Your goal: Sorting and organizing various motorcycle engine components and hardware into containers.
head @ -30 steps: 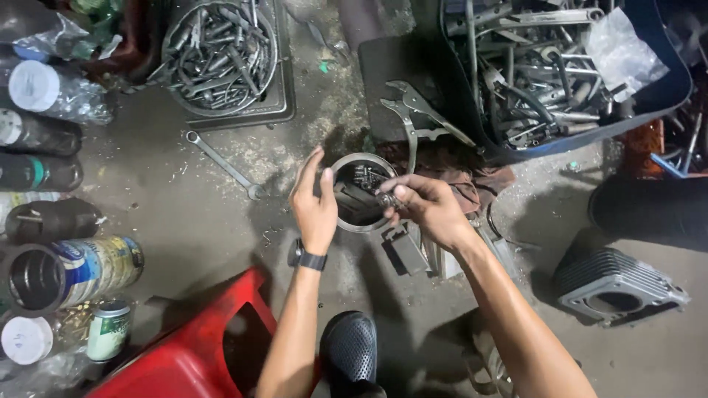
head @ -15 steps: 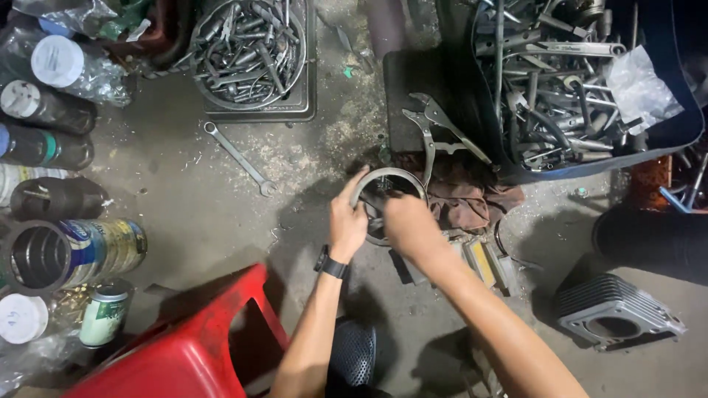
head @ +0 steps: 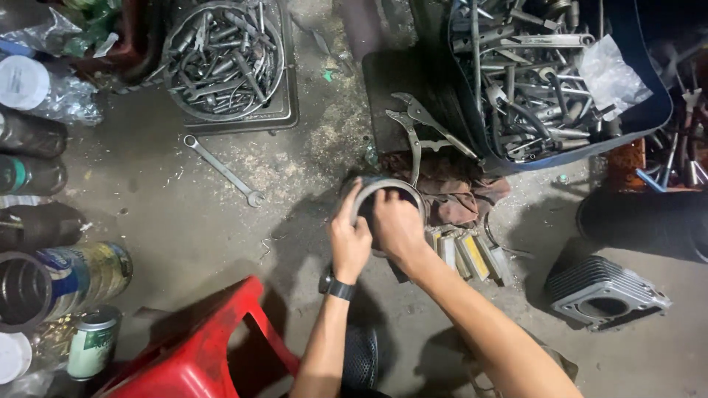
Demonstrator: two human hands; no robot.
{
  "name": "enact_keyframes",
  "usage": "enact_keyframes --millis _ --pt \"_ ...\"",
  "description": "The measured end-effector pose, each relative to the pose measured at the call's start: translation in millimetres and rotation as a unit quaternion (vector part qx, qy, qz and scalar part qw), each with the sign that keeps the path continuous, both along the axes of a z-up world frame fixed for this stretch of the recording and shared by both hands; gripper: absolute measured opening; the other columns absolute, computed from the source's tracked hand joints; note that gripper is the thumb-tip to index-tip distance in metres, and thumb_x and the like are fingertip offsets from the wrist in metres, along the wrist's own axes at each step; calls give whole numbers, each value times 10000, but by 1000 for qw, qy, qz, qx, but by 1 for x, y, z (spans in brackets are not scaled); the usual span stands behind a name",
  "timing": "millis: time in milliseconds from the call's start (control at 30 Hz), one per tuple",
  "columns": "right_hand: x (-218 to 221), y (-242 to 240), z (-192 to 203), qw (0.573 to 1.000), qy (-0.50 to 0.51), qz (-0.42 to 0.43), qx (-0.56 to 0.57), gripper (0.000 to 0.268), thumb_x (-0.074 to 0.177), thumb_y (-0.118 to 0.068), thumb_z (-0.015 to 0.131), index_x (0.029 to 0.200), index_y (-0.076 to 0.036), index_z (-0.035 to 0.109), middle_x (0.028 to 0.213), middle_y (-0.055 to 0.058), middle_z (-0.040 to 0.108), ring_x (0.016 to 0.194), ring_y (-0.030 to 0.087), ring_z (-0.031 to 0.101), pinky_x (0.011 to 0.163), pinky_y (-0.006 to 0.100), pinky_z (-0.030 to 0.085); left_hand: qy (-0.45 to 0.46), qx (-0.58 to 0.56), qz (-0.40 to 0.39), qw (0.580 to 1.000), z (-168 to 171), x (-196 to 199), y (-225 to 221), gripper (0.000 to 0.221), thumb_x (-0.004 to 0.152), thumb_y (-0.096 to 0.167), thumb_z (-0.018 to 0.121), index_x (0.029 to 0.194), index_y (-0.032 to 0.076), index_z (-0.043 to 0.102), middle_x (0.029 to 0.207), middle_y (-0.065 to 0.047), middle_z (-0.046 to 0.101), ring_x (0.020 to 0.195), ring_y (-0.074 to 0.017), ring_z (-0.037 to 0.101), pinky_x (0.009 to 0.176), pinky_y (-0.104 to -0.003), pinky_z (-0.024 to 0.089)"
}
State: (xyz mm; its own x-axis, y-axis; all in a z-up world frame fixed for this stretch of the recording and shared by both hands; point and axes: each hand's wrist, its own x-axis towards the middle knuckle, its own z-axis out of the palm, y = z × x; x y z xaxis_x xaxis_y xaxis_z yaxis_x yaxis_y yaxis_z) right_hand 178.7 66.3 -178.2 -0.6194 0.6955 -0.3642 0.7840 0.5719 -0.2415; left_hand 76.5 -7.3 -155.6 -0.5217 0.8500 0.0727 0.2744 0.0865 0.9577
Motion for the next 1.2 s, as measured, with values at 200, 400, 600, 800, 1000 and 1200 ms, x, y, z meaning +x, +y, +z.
enact_keyframes --millis 200,400,600,800,1000,1200 --pt "39 11 100 901 346 -203 -164 192 884 -48 690 1050 39 728 830 148 724 641 191 676 555 330 551 -56 -137 37 988 -4 -30 7 668 850 -117 499 1463 134 579 1134 -199 748 801 -223 714 727 -322 563" --pt "56 16 138 689 491 -271 -458 164 972 -36 651 1067 85 709 896 184 737 569 124 599 463 254 474 70 -1 85 994 50 -25 -6 468 948 -29 612 1410 36 589 1252 -216 676 1137 -265 625 977 -336 495" --pt "55 12 160 650 530 -245 -486 184 952 -30 649 1085 79 713 937 191 765 559 123 595 437 248 486 -102 106 30 989 110 -12 -23 238 1045 5 574 1251 -14 691 1240 -117 710 1174 -193 676 1028 -300 520" --pt "57 5 177 664 516 -239 -485 181 923 -15 665 1070 75 722 898 178 766 549 122 605 420 250 486 -177 129 -36 975 138 -5 -27 202 1059 8 582 1211 -35 708 1197 -113 720 1128 -185 701 1004 -301 552" --pt "60 0 178 666 517 -232 -486 157 910 -14 702 1037 75 728 809 135 733 546 123 605 423 250 466 -202 135 -64 968 143 0 -28 200 1060 31 599 1213 -42 706 1189 -109 711 1107 -172 695 980 -292 555" --pt "59 -3 179 674 518 -221 -477 161 899 -30 730 1026 67 738 731 96 688 559 127 607 456 261 476 -218 124 -69 966 142 3 -29 206 1061 56 612 1212 -46 707 1182 -110 713 1080 -162 689 944 -281 555"
